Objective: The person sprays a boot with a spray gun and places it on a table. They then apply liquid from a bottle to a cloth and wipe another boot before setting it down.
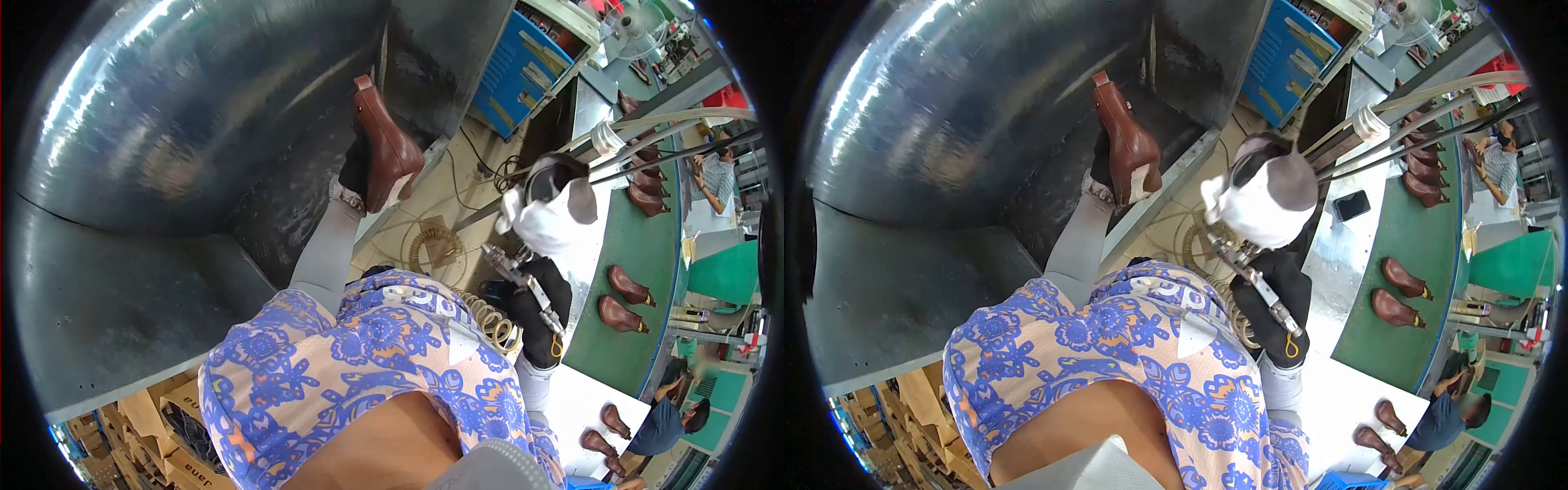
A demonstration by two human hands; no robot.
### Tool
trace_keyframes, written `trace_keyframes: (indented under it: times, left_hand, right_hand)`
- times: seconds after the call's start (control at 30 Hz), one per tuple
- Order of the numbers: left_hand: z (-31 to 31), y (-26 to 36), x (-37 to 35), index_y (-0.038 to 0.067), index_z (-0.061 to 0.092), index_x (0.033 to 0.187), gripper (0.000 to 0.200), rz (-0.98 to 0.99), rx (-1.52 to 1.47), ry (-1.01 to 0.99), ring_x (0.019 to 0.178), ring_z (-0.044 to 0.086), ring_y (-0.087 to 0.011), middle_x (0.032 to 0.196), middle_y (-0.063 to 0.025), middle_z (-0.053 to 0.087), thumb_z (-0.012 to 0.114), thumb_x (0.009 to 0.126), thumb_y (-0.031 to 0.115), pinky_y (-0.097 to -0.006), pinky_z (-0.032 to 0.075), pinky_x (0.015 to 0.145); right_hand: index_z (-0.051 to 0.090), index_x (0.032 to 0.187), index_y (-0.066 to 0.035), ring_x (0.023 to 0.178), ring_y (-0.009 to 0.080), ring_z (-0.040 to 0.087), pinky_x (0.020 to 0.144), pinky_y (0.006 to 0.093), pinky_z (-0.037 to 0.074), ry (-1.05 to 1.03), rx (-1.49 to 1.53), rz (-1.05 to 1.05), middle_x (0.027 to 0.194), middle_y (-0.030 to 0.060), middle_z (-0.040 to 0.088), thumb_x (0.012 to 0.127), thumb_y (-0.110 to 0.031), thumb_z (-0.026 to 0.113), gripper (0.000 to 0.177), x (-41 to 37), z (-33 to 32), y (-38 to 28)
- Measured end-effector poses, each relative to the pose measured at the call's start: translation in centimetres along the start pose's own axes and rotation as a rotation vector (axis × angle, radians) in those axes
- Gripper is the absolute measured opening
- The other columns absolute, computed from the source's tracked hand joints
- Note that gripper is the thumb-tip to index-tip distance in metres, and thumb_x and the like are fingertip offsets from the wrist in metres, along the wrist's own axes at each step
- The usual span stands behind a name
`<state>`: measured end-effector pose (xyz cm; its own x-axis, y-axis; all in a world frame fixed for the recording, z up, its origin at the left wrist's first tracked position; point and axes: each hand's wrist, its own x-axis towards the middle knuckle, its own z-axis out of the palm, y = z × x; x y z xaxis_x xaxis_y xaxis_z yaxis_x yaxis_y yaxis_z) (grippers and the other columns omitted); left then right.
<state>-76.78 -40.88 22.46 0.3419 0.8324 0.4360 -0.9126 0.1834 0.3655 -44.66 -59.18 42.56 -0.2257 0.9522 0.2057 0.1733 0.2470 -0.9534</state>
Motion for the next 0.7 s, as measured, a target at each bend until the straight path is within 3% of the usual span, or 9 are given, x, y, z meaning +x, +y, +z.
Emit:
trace_keyframes:
  times: [0.03,0.07,0.13,0.2,0.37,0.43,0.5,0.57,0.7]
  left_hand:
    - [-0.4,-0.5,0.2,0.011,0.049,0.122,0.033,-0.019,-0.118,-0.047,0.095,0.055,-0.0146,0.107,-0.0039,0.057,0.042,0.099,0.034,-0.0302,0.044,0.085]
    - [-0.5,-1.3,0.1,0.011,0.049,0.122,0.032,0.037,-0.042,0.095,0.095,0.056,-0.0152,0.107,-0.0045,0.057,0.042,0.099,0.033,-0.0307,0.044,0.086]
    - [-0.5,-3.1,0.0,0.010,0.051,0.121,0.031,0.092,0.075,0.337,0.096,0.056,-0.0164,0.108,-0.0058,0.057,0.043,0.099,0.029,-0.0317,0.044,0.087]
    - [-1.0,-4.6,0.3,0.009,0.052,0.121,0.029,0.082,0.107,0.431,0.097,0.057,-0.0175,0.109,-0.0071,0.057,0.044,0.099,0.026,-0.0327,0.045,0.089]
    - [0.1,-6.9,3.0,0.006,0.055,0.120,0.027,-0.020,0.091,0.467,0.098,0.058,-0.0198,0.111,-0.0097,0.057,0.046,0.099,0.019,-0.0347,0.045,0.093]
    - [5.7,-5.5,4.7,0.007,0.044,0.129,0.050,-0.108,-0.008,0.385,0.112,0.049,-0.0235,0.123,-0.0117,0.050,0.039,0.094,0.042,-0.0381,0.041,0.098]
    - [10.7,-4.2,5.9,0.007,0.033,0.138,0.076,-0.201,-0.107,0.313,0.126,0.041,-0.0272,0.134,-0.0136,0.043,0.033,0.090,0.065,-0.0414,0.038,0.103]
    - [12.3,-4.3,6.2,0.006,0.033,0.138,0.080,-0.164,-0.111,0.280,0.126,0.041,-0.0270,0.135,-0.0132,0.042,0.034,0.088,0.068,-0.0423,0.037,0.103]
    - [17.4,-4.1,6.1,0.006,0.032,0.135,0.079,-0.110,-0.088,0.269,0.120,0.045,-0.0253,0.132,-0.0117,0.042,0.040,0.086,0.067,-0.0431,0.037,0.102]
  right_hand:
    - [0.054,0.085,-0.002,0.055,0.0154,0.057,0.053,0.0276,0.042,-0.008,0.047,-0.024,0.069,0.0086,0.063,0.072,-0.004,0.060,0.015,0.1,0.0,0.3]
    - [0.055,0.086,-0.001,0.055,0.0144,0.056,0.053,0.0266,0.043,-0.015,0.093,-0.048,0.070,0.0087,0.064,0.073,-0.004,0.059,0.015,0.2,0.1,0.7]
    - [0.057,0.089,0.000,0.057,0.0121,0.057,0.052,0.0236,0.043,0.221,0.116,0.203,0.074,0.0082,0.066,0.078,-0.010,0.058,0.014,0.7,0.9,0.5]
    - [0.059,0.095,0.000,0.061,0.0121,0.060,0.054,0.0229,0.045,0.240,0.304,0.257,0.081,0.0068,0.067,0.090,-0.022,0.054,0.023,1.6,0.6,1.9]
    - [0.057,0.111,0.002,0.084,0.0164,0.064,0.069,0.0268,0.049,0.196,0.502,0.104,0.102,0.0118,0.065,0.093,-0.027,0.053,0.034,7.2,1.4,4.7]
    - [0.056,0.114,0.000,0.088,0.0129,0.061,0.075,0.0269,0.048,0.202,0.425,0.004,0.104,0.0081,0.064,0.093,-0.026,0.054,0.033,8.7,2.0,6.5]
    - [0.049,0.125,-0.005,0.099,0.0145,0.054,0.084,0.0274,0.044,0.152,0.379,0.207,0.114,0.0058,0.058,0.094,-0.035,0.050,0.043,8.9,1.9,5.9]
    - [0.040,0.135,-0.006,0.112,0.0208,0.049,0.088,0.0300,0.042,0.118,0.433,0.128,0.125,0.0086,0.052,0.094,-0.051,0.044,0.062,9.0,1.7,7.9]
    - [0.039,0.135,-0.002,0.120,0.0269,0.049,0.098,0.0369,0.038,0.157,0.699,0.043,0.129,0.0122,0.052,0.092,-0.056,0.041,0.069,9.3,0.4,10.0]
